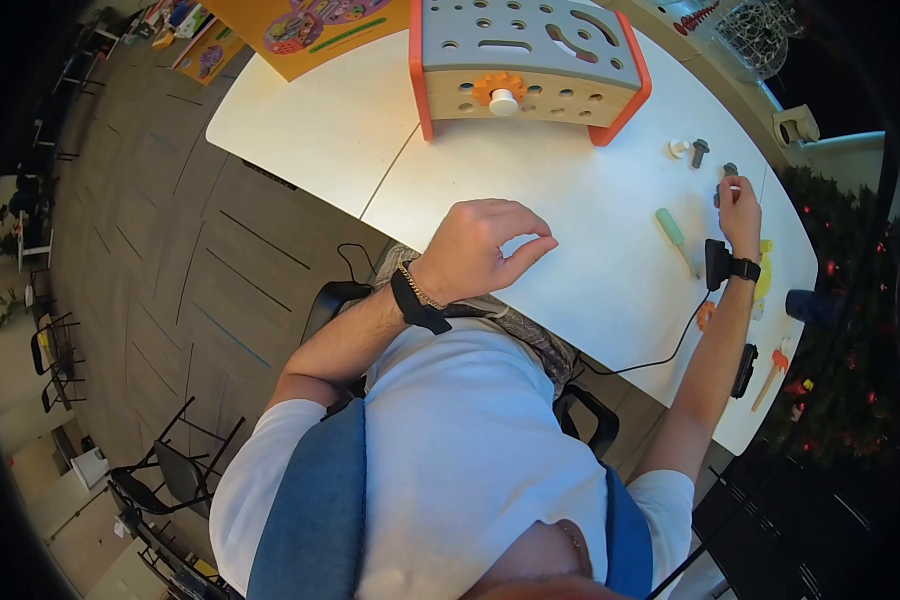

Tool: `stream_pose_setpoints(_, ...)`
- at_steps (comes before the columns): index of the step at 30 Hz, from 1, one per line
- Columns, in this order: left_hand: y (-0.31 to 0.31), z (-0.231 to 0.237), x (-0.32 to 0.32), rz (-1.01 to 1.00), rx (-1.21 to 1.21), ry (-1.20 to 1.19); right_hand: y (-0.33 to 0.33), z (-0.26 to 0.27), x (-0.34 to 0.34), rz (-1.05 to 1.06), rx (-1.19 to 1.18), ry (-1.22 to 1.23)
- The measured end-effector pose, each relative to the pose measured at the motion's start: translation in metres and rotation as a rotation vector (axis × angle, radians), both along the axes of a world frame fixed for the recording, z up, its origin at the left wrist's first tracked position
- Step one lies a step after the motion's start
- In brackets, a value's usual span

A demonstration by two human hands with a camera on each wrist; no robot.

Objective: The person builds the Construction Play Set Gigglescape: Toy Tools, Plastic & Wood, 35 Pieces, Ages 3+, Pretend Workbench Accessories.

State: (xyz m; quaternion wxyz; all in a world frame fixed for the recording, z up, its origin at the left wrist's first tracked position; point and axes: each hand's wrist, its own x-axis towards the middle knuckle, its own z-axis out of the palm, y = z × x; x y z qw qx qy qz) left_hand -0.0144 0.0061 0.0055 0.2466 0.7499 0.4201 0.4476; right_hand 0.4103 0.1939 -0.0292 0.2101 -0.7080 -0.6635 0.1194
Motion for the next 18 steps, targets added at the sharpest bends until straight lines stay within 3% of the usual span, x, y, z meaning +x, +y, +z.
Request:
stream_pose_setpoints(1, 0.000, 0.000, 0.000, -0.001, -0.022, 0.001, -0.003, 0.002, 0.006, -0.060, 0.050, 0.110)
stream_pose_setpoints(5, 0.001, 0.002, 0.005, -0.052, -0.059, 0.005, 0.001, 0.015, 0.039, -0.130, -0.051, -0.036)
stream_pose_setpoints(7, -0.001, 0.002, 0.006, -0.008, -0.092, 0.028, 0.002, -0.005, 0.044, -0.063, 0.129, -0.190)
stream_pose_setpoints(11, -0.002, 0.001, 0.003, 0.001, -0.144, 0.053, -0.007, -0.010, 0.032, 0.052, 0.163, -0.303)
stream_pose_setpoints(17, -0.002, -0.003, -0.002, 0.038, -0.221, 0.036, -0.037, 0.014, 0.014, 0.019, 0.002, -0.419)
stream_pose_setpoints(18, -0.002, -0.002, -0.002, 0.029, -0.225, 0.038, -0.041, 0.021, 0.006, -0.004, -0.117, -0.419)
